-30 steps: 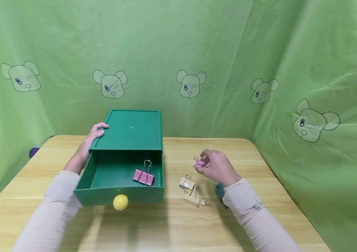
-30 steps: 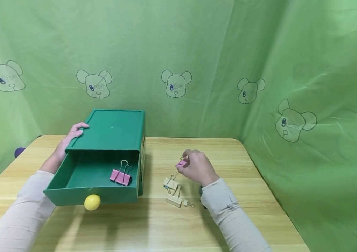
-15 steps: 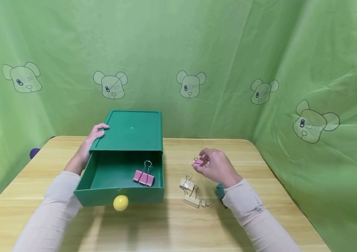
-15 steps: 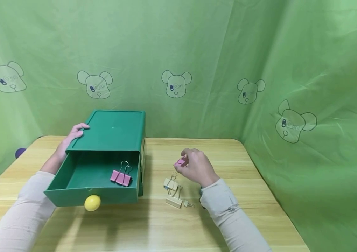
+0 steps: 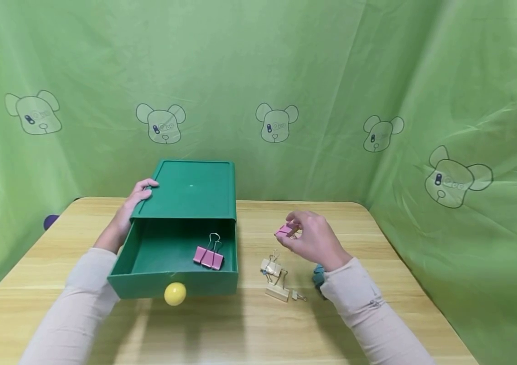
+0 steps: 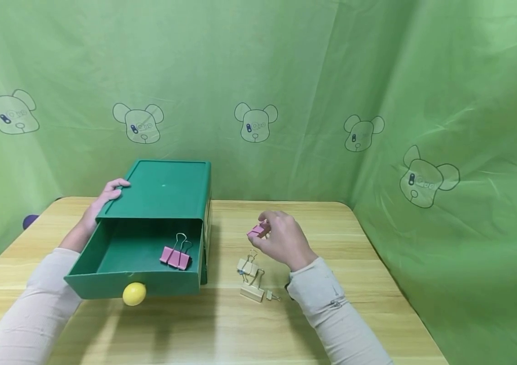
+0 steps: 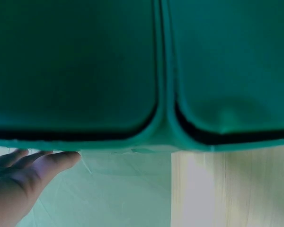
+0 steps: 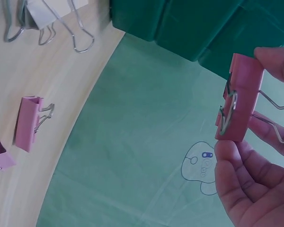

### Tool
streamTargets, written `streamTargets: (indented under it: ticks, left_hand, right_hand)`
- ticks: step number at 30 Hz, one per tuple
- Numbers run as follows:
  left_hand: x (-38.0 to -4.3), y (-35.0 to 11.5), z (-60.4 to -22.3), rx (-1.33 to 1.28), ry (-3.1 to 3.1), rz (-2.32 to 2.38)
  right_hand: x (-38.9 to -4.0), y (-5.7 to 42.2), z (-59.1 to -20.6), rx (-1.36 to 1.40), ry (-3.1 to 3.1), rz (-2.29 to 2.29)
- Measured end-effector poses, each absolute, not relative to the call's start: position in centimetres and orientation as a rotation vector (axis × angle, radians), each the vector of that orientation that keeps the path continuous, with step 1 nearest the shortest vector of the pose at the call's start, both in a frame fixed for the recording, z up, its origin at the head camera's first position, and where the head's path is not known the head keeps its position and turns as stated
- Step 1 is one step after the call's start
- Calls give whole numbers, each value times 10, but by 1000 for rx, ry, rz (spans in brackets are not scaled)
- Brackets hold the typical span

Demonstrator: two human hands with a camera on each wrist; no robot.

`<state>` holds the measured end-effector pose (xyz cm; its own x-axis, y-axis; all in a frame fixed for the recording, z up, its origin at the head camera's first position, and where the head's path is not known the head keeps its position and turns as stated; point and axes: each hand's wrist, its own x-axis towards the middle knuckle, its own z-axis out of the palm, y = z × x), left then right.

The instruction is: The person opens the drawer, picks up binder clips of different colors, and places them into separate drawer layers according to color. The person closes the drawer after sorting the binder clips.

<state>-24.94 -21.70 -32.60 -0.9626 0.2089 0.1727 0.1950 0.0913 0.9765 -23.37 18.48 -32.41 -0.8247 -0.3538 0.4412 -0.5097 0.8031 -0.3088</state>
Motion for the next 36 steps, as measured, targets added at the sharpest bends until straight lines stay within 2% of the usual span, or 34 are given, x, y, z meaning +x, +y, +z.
streamTargets:
  ticks: [36]
  left_hand:
    - [-253, -216, -322, 422, 2256, 2152]
  right_hand:
    - [-218, 157, -298, 819, -2458, 616]
